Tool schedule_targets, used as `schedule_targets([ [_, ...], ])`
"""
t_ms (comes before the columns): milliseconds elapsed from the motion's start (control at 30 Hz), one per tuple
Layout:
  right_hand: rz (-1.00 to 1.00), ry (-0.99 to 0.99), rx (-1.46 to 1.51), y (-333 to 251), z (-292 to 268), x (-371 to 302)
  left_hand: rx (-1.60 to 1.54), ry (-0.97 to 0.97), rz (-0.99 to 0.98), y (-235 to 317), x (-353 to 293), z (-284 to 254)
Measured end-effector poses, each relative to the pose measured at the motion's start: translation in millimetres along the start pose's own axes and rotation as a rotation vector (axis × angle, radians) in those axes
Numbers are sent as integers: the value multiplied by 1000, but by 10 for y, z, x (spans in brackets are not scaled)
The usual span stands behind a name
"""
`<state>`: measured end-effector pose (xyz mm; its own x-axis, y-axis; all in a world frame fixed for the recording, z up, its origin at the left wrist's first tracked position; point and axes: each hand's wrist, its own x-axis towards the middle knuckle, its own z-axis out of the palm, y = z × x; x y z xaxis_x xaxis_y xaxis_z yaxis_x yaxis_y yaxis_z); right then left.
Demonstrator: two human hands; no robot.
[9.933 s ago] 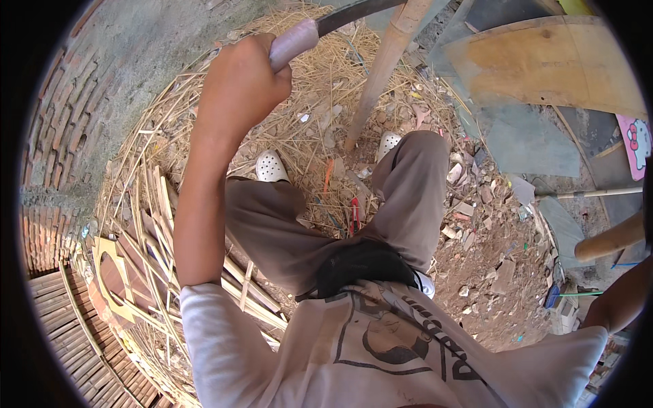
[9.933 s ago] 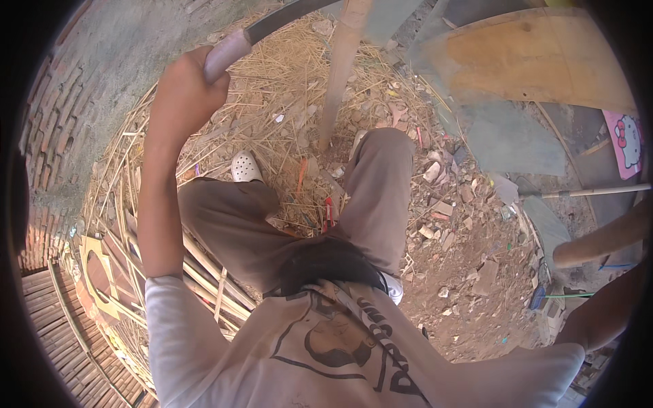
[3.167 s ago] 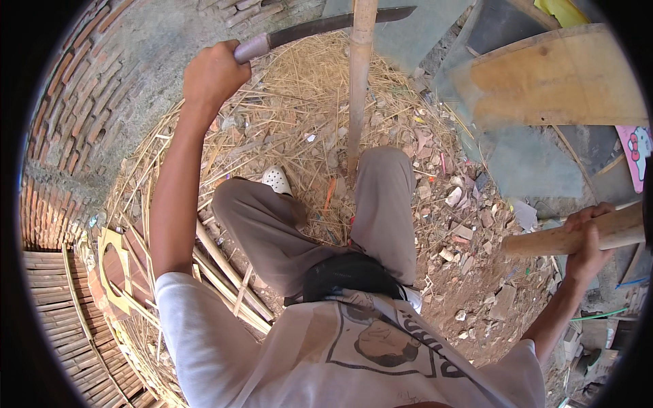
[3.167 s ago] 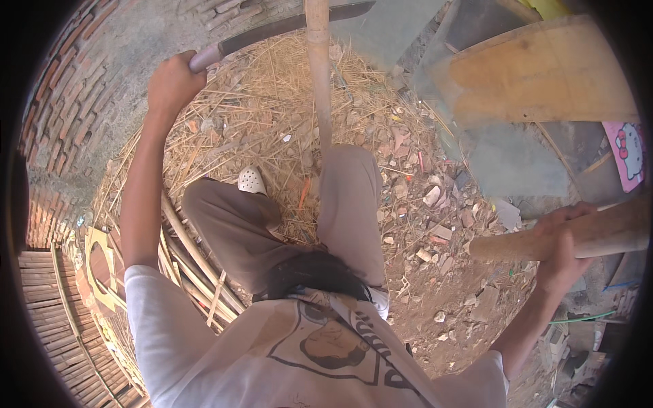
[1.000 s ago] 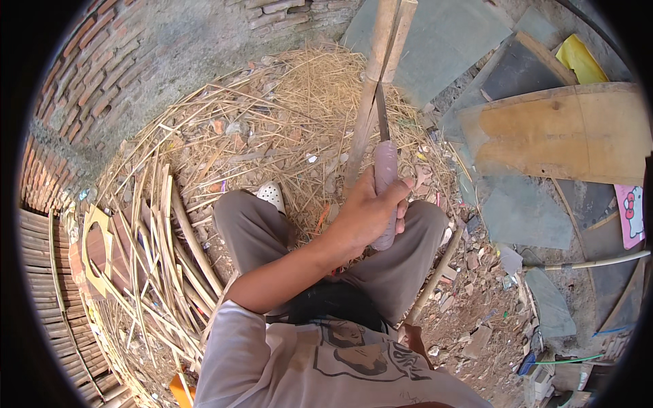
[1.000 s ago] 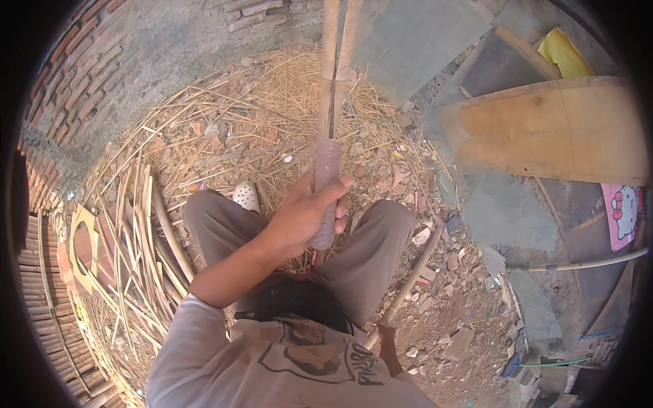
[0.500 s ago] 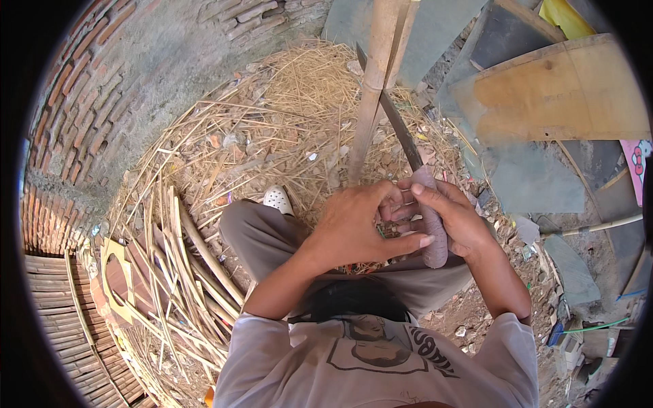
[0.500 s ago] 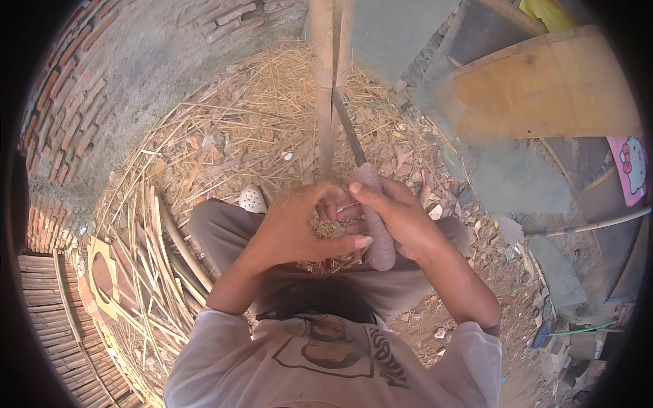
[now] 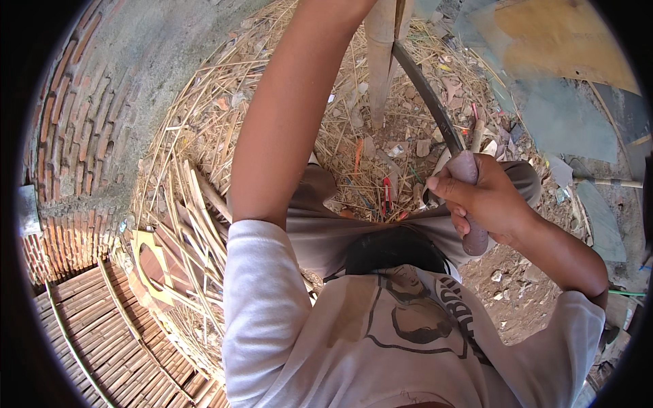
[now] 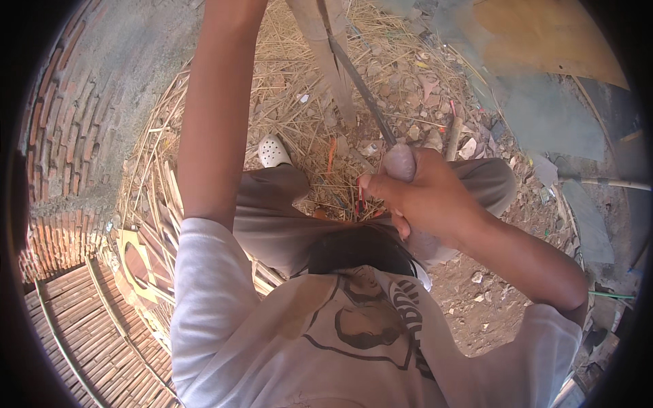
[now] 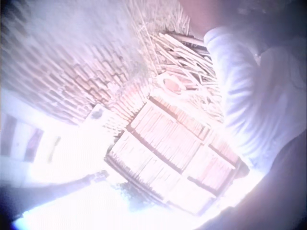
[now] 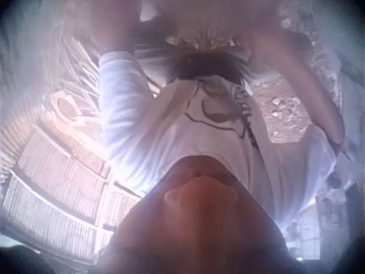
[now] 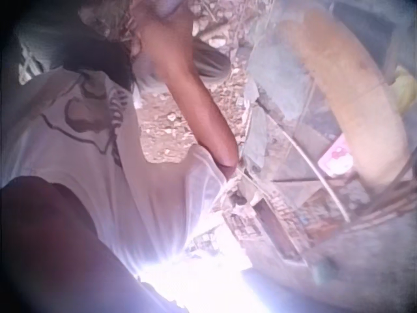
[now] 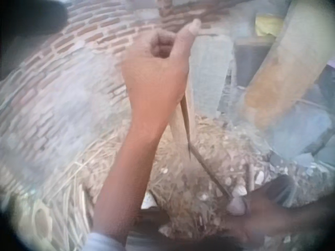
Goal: The person sits on the ground and uses a machete and a wooden mallet to split long bamboo poles into thin strips. They repeatedly strike the machete blade with the mallet to drive it through the bamboo, separating the material into usable slats.
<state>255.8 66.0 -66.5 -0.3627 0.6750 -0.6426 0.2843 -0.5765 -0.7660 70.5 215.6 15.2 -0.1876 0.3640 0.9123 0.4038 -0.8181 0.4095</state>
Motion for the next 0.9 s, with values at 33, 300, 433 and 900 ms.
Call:
schedule_targets([
  [33,34,-15,36,31,-22,-12,-34,2,-22,21,-39,36],
  [300,36,-306,549,441,429,164,-344,-1,54,-178,-4,59],
  [433,34,-499,837,500,637,376,-284,-45,-129,39,41,45],
  [900,-110,-432,830,259,322,552,1,-213,-508,36,-701,-360],
])
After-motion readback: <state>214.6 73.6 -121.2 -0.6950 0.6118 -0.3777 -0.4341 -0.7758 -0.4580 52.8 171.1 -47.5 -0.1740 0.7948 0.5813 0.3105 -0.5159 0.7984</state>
